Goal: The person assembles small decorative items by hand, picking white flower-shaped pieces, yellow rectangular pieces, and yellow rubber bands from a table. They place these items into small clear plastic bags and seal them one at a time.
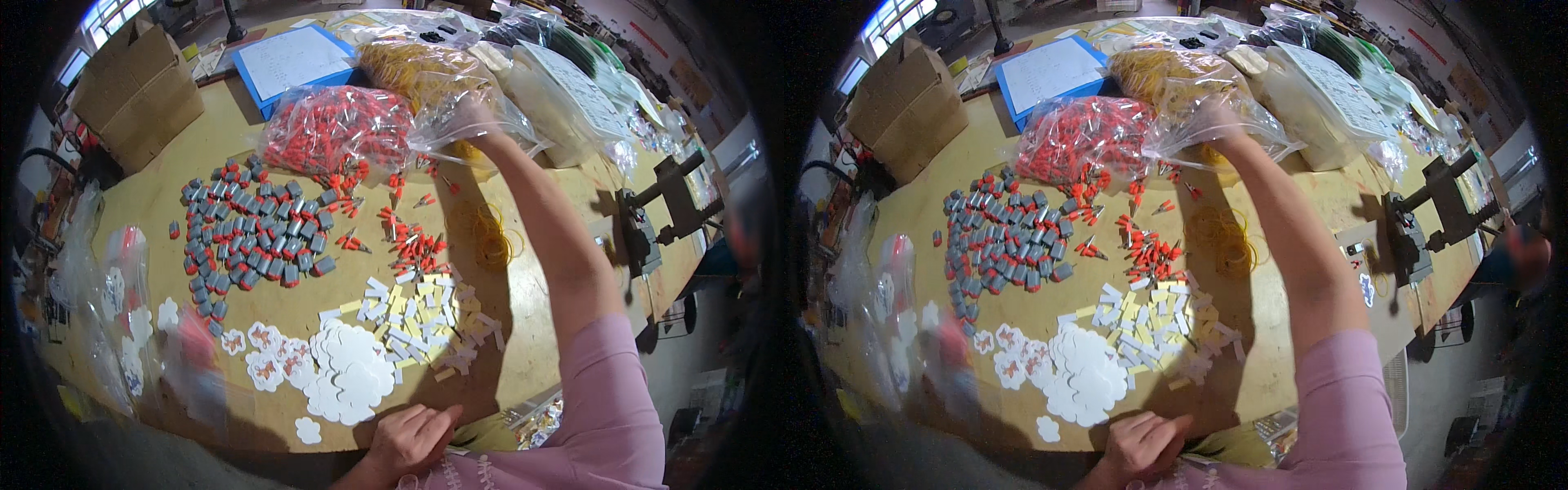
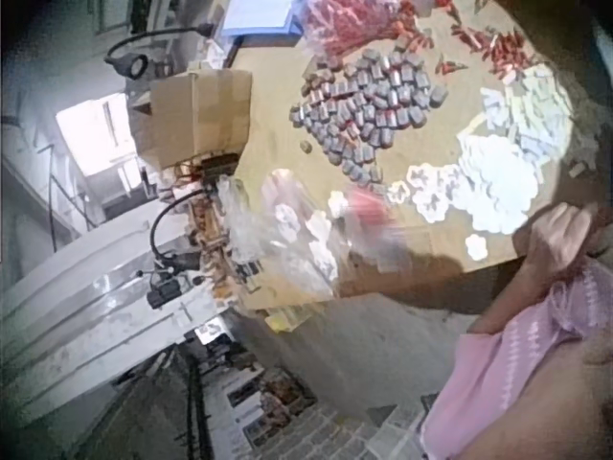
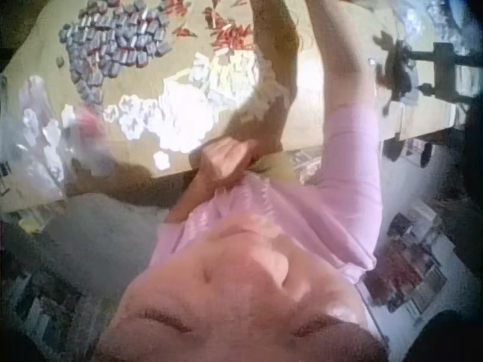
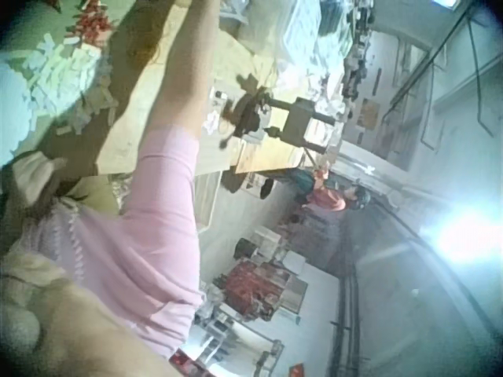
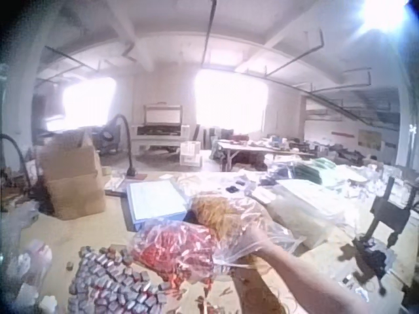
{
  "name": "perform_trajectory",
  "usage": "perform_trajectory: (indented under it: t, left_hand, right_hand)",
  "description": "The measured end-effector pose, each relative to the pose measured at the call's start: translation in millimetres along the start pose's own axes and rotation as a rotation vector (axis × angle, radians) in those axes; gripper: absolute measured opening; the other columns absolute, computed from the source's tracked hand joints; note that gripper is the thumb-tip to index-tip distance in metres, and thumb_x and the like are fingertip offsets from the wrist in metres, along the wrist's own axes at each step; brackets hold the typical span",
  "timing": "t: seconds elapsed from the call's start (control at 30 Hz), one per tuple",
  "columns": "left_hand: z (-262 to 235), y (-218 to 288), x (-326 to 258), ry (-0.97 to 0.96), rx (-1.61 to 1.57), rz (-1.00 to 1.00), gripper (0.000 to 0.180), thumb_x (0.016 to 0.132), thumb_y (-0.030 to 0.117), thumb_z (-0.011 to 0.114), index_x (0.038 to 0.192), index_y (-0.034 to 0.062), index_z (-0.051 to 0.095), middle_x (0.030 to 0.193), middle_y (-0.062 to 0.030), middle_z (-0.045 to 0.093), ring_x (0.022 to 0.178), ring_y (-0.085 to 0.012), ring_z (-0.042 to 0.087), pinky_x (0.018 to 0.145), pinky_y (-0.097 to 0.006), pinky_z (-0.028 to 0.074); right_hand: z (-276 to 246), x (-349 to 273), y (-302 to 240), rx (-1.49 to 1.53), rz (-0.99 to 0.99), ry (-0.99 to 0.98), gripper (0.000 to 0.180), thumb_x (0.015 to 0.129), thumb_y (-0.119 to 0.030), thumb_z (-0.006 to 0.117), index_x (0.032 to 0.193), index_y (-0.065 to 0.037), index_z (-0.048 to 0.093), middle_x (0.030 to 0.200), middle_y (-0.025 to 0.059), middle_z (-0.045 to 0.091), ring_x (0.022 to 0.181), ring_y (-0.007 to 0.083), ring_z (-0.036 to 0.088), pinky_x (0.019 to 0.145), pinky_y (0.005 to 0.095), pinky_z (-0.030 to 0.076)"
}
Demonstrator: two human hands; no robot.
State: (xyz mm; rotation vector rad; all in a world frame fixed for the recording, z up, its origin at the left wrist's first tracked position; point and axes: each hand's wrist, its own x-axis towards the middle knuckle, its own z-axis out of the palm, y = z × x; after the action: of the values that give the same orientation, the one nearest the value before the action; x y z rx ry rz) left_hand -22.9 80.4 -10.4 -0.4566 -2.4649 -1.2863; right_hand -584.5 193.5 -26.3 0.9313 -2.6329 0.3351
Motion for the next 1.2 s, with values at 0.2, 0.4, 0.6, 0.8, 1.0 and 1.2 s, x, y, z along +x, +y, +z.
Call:
perform_trajectory:
  t: [0.2, 0.4, 0.6, 0.8, 1.0, 1.2]
  left_hand:
    - [7.0, 0.5, -4.5, 0.070, 0.119, 0.049, 0.027, 0.087, 0.007, 0.079, 0.114, 0.0077, 0.075, 0.074, -0.0019, 0.057, 0.070, -0.0202, 0.065, 0.057, -0.035, 0.054]
    - [15.1, -1.1, -6.6, 0.121, 0.151, 0.084, 0.020, 0.088, 0.007, 0.077, 0.108, 0.0079, 0.074, 0.073, -0.0056, 0.061, 0.068, -0.0249, 0.066, 0.058, -0.038, 0.054]
    - [15.5, 2.2, -5.1, 0.162, 0.209, 0.107, 0.019, 0.090, 0.006, 0.075, 0.109, 0.0071, 0.072, 0.076, -0.0072, 0.065, 0.070, -0.0268, 0.068, 0.061, -0.040, 0.056]
    - [18.7, 1.2, -8.4, 0.176, 0.225, 0.105, 0.022, 0.089, 0.005, 0.075, 0.110, 0.0078, 0.072, 0.078, -0.0074, 0.066, 0.073, -0.0273, 0.069, 0.062, -0.040, 0.057]
    - [14.9, 4.0, -7.6, 0.171, 0.216, 0.095, 0.024, 0.087, 0.005, 0.075, 0.112, 0.0080, 0.073, 0.079, -0.0065, 0.066, 0.074, -0.0260, 0.069, 0.063, -0.039, 0.057]
    - [16.5, -0.2, -8.3, 0.136, 0.218, 0.142, 0.021, 0.088, 0.007, 0.077, 0.108, 0.0044, 0.075, 0.076, -0.0053, 0.061, 0.069, -0.0234, 0.065, 0.058, -0.036, 0.055]
  right_hand:
    - [-73.2, -102.8, -25.3, 0.176, -0.139, 0.195, 0.045, 0.083, 0.009, 0.070, 0.126, -0.004, 0.072, 0.116, 0.0206, 0.067, 0.111, 0.0425, 0.067, 0.096, 0.0475, 0.054]
    - [-113.5, -236.8, -57.8, 0.207, 0.033, 0.064, 0.058, 0.080, 0.016, 0.061, 0.132, -0.006, 0.070, 0.123, 0.0232, 0.065, 0.116, 0.0454, 0.064, 0.099, 0.0456, 0.055]
    - [-138.1, -304.8, -85.6, 0.141, 0.111, 0.029, 0.064, 0.080, 0.012, 0.063, 0.140, -0.010, 0.065, 0.132, 0.0235, 0.063, 0.121, 0.0455, 0.062, 0.103, 0.0470, 0.054]
    - [-176.4, -308.3, -104.5, 0.134, 0.167, -0.146, 0.085, 0.080, -0.005, 0.079, 0.158, -0.014, 0.046, 0.160, 0.0269, 0.045, 0.140, 0.0446, 0.054, 0.115, 0.0470, 0.049]
    - [-214.6, -259.1, -166.0, -0.095, 0.115, -0.291, 0.049, 0.095, -0.002, 0.062, 0.143, -0.002, 0.059, 0.152, 0.0243, 0.056, 0.137, 0.0402, 0.058, 0.111, 0.0471, 0.051]
    - [-95.4, -157.3, -209.3, 0.325, -0.153, -0.279, 0.046, 0.105, -0.009, 0.053, 0.150, 0.002, 0.051, 0.156, 0.0250, 0.053, 0.138, 0.0445, 0.056, 0.115, 0.0478, 0.047]
